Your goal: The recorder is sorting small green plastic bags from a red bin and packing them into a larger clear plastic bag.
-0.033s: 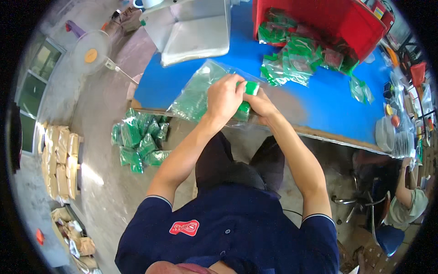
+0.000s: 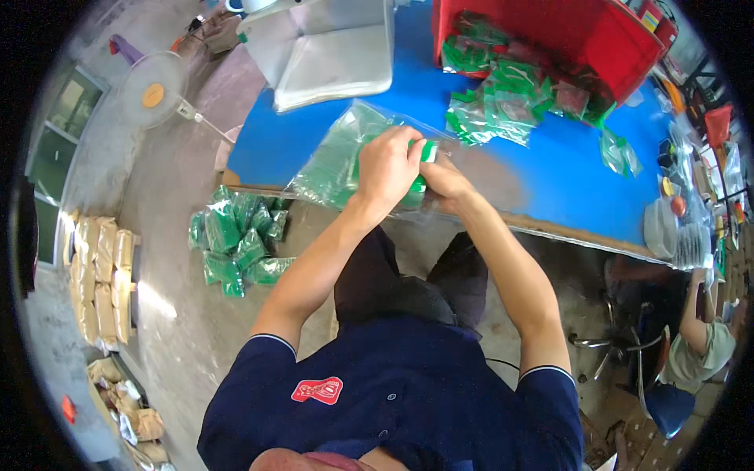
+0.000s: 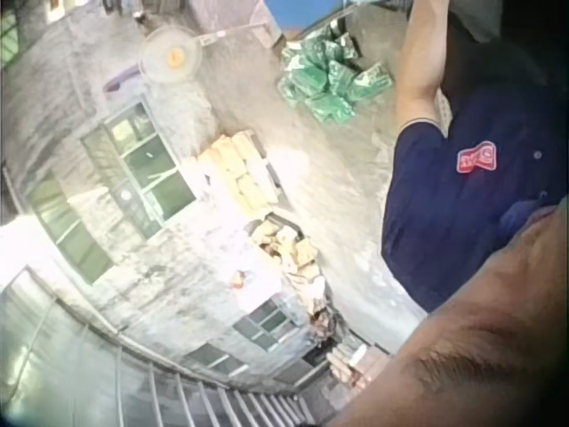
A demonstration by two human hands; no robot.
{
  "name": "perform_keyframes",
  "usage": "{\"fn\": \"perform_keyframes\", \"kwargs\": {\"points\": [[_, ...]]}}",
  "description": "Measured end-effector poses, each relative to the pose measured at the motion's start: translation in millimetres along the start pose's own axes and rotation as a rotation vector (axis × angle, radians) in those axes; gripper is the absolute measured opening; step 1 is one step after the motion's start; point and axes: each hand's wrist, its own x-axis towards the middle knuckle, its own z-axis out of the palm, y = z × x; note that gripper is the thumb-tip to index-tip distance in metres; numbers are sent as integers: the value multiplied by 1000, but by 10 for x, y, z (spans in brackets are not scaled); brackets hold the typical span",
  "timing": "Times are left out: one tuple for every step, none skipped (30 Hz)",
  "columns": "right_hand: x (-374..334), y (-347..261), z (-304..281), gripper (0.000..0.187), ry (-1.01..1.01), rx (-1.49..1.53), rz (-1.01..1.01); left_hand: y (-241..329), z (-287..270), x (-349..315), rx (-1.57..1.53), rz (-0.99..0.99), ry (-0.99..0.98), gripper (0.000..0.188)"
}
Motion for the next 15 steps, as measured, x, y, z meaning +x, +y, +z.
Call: {"fn": "perform_keyframes", "kwargs": {"points": [[159,150,33,50,28,23,-19,-4,40,10,-11,0,8,8],[241,203,57,50,39,18,-16,0,81,4,-23,-1,7,8],[330,239,71,51,29,-6,15,7,124,2,5,-4,-24,10],[427,257,50,52,26,-27,45,23,183,20,28,-1,-61,12],[520,234,34,53,20,-43,67,84,123,63,19,13,-69,12],[597,206,-1,54,16,-56,88,104,4,86,-119,-118,-130,20],[674,170,33,55,-6,-73,109,42,-198,122,-242,-258,-181,28],[730,118,90,56,-32,-96,127,-482,-296,130,-427,-383,-76,41],[451,-168,436,66,-207,-49,184,-1235,-561,30,-590,-523,63,54],[622,-30,249,76,-150,-122,118,-1532,-712,57,-639,-669,63,73],[831,209,92,85,-98,-191,59,-1917,-793,-10,-665,-841,-13,84],[950,311,84,105,47,-268,-46,-2255,-838,-97,-970,-893,-107,85],[1013,338,68,105,69,-250,-40,-2230,-751,-81,-968,-899,-138,85],[1075,319,69,109,203,-335,-29,-2144,-677,-58,-1021,-857,-266,84],[1122,315,73,113,335,-421,-12,-2054,-595,-43,-1075,-815,-394,84]]}}
